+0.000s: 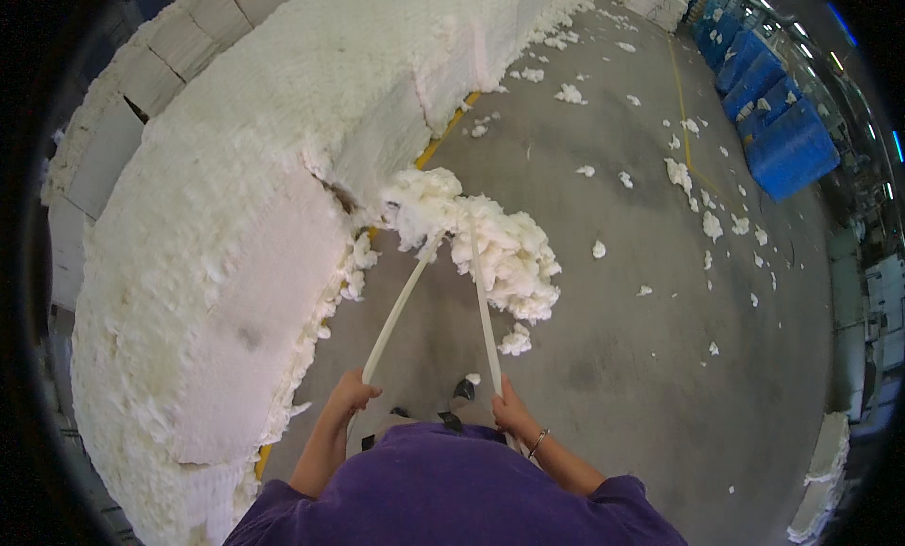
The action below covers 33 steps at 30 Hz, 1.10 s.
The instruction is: The person uses two long-handled rakes to gather loose white cotton fibers from the floor into a larger pile. They repeatedly push and pull the rakes across the concrete, consolidating scattered cotton along a marked aisle.
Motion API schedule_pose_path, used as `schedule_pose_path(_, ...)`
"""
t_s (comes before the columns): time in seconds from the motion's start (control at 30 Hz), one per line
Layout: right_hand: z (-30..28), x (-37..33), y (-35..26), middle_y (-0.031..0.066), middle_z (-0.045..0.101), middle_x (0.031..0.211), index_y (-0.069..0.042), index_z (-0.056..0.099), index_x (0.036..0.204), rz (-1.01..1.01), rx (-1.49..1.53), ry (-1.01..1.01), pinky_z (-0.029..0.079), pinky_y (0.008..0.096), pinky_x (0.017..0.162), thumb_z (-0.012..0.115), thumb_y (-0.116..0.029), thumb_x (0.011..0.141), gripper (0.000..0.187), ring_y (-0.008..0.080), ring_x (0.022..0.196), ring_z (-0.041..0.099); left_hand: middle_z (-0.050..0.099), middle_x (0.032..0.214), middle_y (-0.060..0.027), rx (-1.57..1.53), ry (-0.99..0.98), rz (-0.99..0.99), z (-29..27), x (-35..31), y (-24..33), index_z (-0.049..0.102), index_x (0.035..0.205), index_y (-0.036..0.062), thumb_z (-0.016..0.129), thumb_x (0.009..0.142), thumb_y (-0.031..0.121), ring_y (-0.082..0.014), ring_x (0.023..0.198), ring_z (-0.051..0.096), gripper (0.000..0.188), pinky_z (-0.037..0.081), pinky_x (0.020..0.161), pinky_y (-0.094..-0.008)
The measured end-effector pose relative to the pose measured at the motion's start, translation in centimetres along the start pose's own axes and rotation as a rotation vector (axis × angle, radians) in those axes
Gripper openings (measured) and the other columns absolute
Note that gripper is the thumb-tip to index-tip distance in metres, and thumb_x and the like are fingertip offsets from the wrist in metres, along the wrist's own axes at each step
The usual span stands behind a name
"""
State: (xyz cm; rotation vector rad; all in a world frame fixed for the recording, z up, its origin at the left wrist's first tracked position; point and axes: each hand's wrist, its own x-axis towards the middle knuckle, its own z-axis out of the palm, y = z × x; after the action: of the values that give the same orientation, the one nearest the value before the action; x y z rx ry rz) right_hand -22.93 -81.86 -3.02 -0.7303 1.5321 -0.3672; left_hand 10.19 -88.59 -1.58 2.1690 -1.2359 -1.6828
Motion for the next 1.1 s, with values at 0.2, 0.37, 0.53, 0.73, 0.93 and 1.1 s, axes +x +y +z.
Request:
schedule_pose_path(0.2,-1.9,-2.3,-5.5,0.0006,0.042,0.063,-0.024,0.010,0.142,-0.187,0.107,0.018,0.037,0.0244,0.038,0.037,-0.012,0.087,0.062,0.0081,0.045,0.038,0.060,0.065,-0.0145,0.051,0.152,0.161,-0.6,-2.9,4.4,0.060,0.089,-0.0024,0.069,0.064,0.013,-0.0231,0.057,0.059,0.030,0.047,0.054,-0.0355)
schedule_pose_path(0.37,-1.6,-3.2,-11.6,-0.0005,0.041,0.061,-0.025,0.008,0.143,-0.329,0.066,0.022,0.037,0.0240,0.038,0.038,-0.012,0.089,0.063,0.0077,0.045,0.039,0.063,0.077,-0.0197,0.033,0.276,0.241,-4.4,-5.2,7.4,0.061,0.091,-0.0021,0.067,0.065,0.018,-0.0307,0.073,0.063,0.034,0.048,0.068,-0.0382)
schedule_pose_path(0.53,1.4,-1.4,-18.5,0.0003,0.043,0.060,-0.019,0.006,0.143,-0.560,-0.102,0.033,0.039,0.0263,0.039,0.038,-0.013,0.090,0.063,0.0090,0.045,0.040,0.063,0.079,-0.0199,-0.101,0.447,0.444,-10.3,-5.1,7.7,0.060,0.091,-0.0022,0.066,0.065,0.020,-0.0316,0.073,0.062,0.034,0.048,0.066,-0.0389)
schedule_pose_path(0.73,5.2,5.0,-30.3,0.0021,0.050,0.060,-0.015,0.021,0.141,-0.835,-0.326,0.198,0.041,0.0261,0.042,0.043,-0.012,0.085,0.061,0.0098,0.046,0.048,0.061,0.072,-0.0190,-0.148,0.533,0.392,-22.0,-2.6,6.6,0.056,0.087,-0.0056,0.066,0.066,0.022,-0.0281,0.065,0.061,0.036,0.048,0.059,-0.0374)
schedule_pose_path(0.93,6.4,10.2,-61.9,0.0010,0.046,0.056,-0.008,0.039,0.131,-1.000,-0.228,0.025,0.036,0.0238,0.036,0.049,-0.009,0.079,0.053,0.0076,0.040,0.040,0.050,0.056,-0.0052,-0.521,0.443,0.309,-35.8,0.1,3.4,0.048,0.071,0.0026,0.069,0.067,0.012,-0.0133,0.042,0.046,0.023,0.037,0.038,-0.0277)
schedule_pose_path(1.1,13.7,10.3,-70.8,0.0009,0.046,0.061,-0.013,0.040,0.133,-1.003,-0.283,-0.001,0.033,0.0208,0.037,0.050,-0.009,0.080,0.054,0.0051,0.044,0.038,0.052,0.051,-0.0075,-0.373,0.460,0.114,-36.7,-4.8,-5.6,0.051,0.064,0.0020,0.070,0.062,0.010,-0.0170,0.043,0.051,0.021,0.039,0.042,-0.0318)
